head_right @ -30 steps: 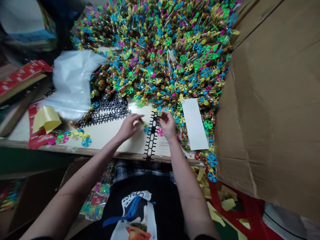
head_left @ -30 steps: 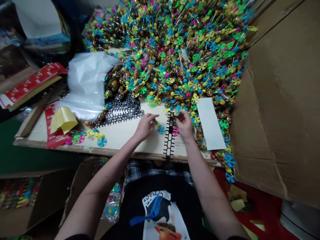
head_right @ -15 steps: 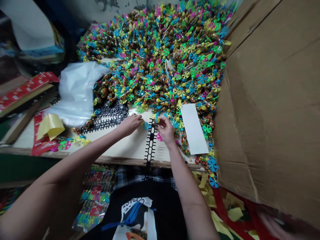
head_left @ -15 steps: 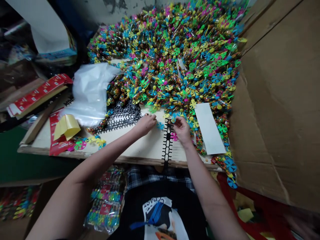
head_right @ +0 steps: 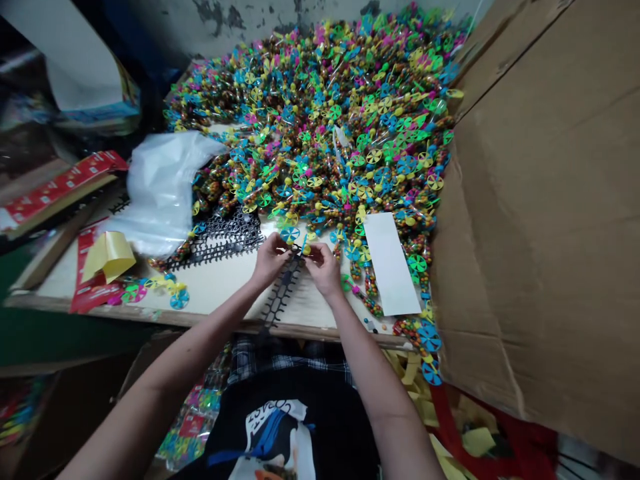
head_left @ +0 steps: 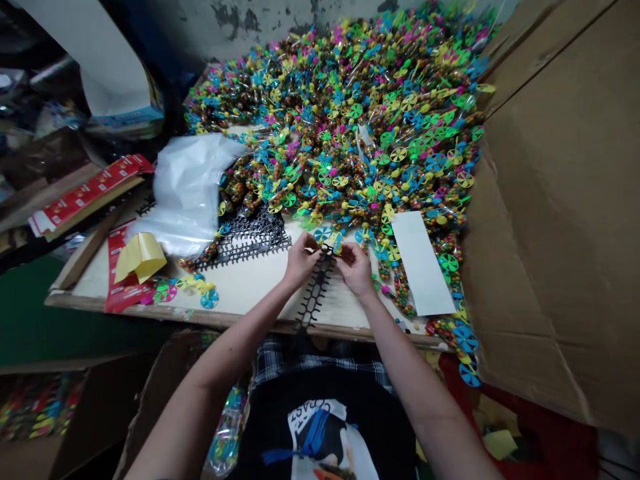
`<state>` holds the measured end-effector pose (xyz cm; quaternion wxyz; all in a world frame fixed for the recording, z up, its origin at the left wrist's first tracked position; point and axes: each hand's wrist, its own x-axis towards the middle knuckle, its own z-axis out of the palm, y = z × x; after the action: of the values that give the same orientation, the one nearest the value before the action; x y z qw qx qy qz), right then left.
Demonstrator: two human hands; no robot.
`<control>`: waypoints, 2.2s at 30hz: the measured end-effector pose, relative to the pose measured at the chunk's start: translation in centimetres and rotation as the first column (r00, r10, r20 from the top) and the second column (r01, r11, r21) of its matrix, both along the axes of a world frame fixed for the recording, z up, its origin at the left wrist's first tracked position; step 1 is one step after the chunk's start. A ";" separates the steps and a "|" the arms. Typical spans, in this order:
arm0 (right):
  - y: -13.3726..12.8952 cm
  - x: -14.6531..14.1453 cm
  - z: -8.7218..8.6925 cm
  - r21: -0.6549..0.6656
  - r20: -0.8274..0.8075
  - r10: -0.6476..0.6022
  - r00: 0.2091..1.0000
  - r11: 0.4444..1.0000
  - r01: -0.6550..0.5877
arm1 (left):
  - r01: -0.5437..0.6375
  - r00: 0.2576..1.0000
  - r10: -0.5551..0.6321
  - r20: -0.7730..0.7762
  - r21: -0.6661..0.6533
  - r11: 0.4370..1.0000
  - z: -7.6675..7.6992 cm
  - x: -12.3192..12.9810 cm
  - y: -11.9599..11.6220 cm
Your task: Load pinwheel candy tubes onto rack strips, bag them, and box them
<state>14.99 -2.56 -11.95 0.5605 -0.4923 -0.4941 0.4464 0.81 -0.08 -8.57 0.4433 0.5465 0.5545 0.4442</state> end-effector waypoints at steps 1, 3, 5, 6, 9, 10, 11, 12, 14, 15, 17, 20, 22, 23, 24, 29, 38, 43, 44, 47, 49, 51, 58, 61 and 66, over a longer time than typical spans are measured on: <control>-0.1 -0.1 0.0 0.001 0.003 -0.004 1.000 1.000 0.004 | -0.033 0.998 0.034 0.056 -0.016 0.999 -0.3 0.3 -0.7; -0.3 -0.3 -0.1 0.000 0.011 -0.013 1.000 1.000 0.013 | -0.061 0.988 0.065 0.137 -0.033 0.998 -0.6 0.7 -1.7; -0.3 -0.2 -0.2 -0.007 0.021 -0.017 1.000 1.000 0.017 | -0.044 0.979 0.050 0.199 -0.037 0.998 -0.7 0.6 -2.5; -0.4 -0.2 -0.3 -0.011 0.024 -0.017 1.000 1.000 0.017 | -0.027 0.974 0.035 0.225 -0.038 0.999 -0.7 0.5 -2.7; -0.4 -0.2 -0.3 -0.016 0.018 0.009 1.000 1.000 -0.009 | -0.017 0.967 0.023 0.254 -0.023 1.000 -0.5 0.1 -3.1; -0.4 -0.3 -0.2 -0.014 0.014 0.023 1.000 1.000 -0.023 | -0.037 0.968 0.038 0.246 -0.012 0.999 -0.5 0.0 -3.1; -0.5 -0.4 -0.2 -0.013 0.011 0.035 0.999 0.999 -0.035 | -0.063 0.970 0.061 0.235 0.001 0.998 -0.4 -0.1 -3.0; -0.5 -0.5 -0.1 -0.013 0.008 0.042 0.999 0.999 -0.042 | -0.088 0.971 0.084 0.224 0.009 0.996 -0.3 -0.1 -3.0; -0.5 -0.7 -0.1 -0.019 0.010 0.043 0.999 0.999 -0.043 | -0.129 0.969 0.126 0.214 -0.003 0.992 -0.1 -0.1 -2.9; -0.5 -0.8 0.0 -0.024 0.014 0.040 0.999 0.999 -0.040 | -0.141 0.966 0.143 0.216 -0.023 0.990 -0.1 0.0 -2.8; -0.6 -1.0 0.1 -0.031 0.029 0.044 0.999 0.999 -0.043 | -0.154 0.959 0.167 0.229 -0.073 0.985 0.0 0.1 -2.8; -0.7 -1.0 0.4 -0.019 0.055 0.059 0.997 0.998 -0.058 | -0.178 0.947 0.201 0.249 -0.111 0.978 0.0 0.3 -3.0; -0.8 -1.0 0.7 -0.009 0.075 0.062 0.995 0.998 -0.062 | -0.195 0.943 0.218 0.252 -0.114 0.974 0.0 0.3 -3.1; -0.8 -1.1 0.9 -0.003 0.088 0.061 0.994 0.998 -0.061 | -0.202 0.941 0.225 0.252 -0.112 0.973 -0.1 0.3 -3.1; -0.9 -1.1 1.0 0.002 0.106 0.062 0.992 0.998 -0.062 | -0.208 0.940 0.229 0.252 -0.108 0.972 -0.1 0.3 -3.2; -1.1 -1.4 1.5 0.038 0.194 0.061 0.979 0.997 -0.070 | -0.199 0.945 0.208 0.253 -0.061 0.978 -0.5 0.2 -3.4; 1.2 2.3 3.3 0.050 0.521 0.217 0.825 0.958 -0.283 | -0.023 0.999 0.020 0.049 0.053 0.998 -1.4 -1.6 -3.6; 5.2 4.9 3.8 0.088 0.888 0.011 0.459 0.977 -0.195 | 0.129 0.977 -0.094 -0.190 0.180 0.975 -1.1 -3.7 -1.2; 5.9 4.9 3.9 0.071 0.943 -0.003 0.333 0.979 -0.192 | 0.154 0.959 -0.096 -0.268 0.207 0.966 -0.9 -3.9 -0.1; 6.9 4.0 4.8 -0.036 0.999 0.038 0.004 0.980 -0.197 | 0.274 0.805 -0.057 -0.590 0.285 0.918 0.0 -3.8 4.1; 7.0 3.5 5.5 -0.095 0.992 0.075 -0.101 0.971 -0.221 | 0.404 0.621 -0.008 -0.784 0.312 0.860 0.7 -3.3 6.7; 6.9 3.4 5.9 -0.123 0.989 0.098 -0.110 0.957 -0.263 | 0.551 0.433 0.026 -0.901 0.288 0.784 1.3 -2.7 8.7; 4.8 5.0 5.1 0.126 0.900 0.008 0.435 0.953 -0.277 | 0.762 0.212 0.024 -0.977 0.180 0.622 2.0 -2.0 11.1; 2.6 5.4 4.9 0.219 0.735 -0.033 0.677 0.957 -0.191 | 0.693 0.375 0.023 -0.927 0.297 0.657 2.4 -3.0 10.9; -1.0 5.3 4.1 0.183 0.595 0.009 0.803 0.972 -0.147 | 0.245 0.792 0.140 -0.595 0.519 0.819 3.1 -5.2 6.0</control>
<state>20.29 -3.54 -7.81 0.4112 -0.5205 -0.7100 0.2364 -4.35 5.88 -5.47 0.0691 0.7825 0.4912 0.3763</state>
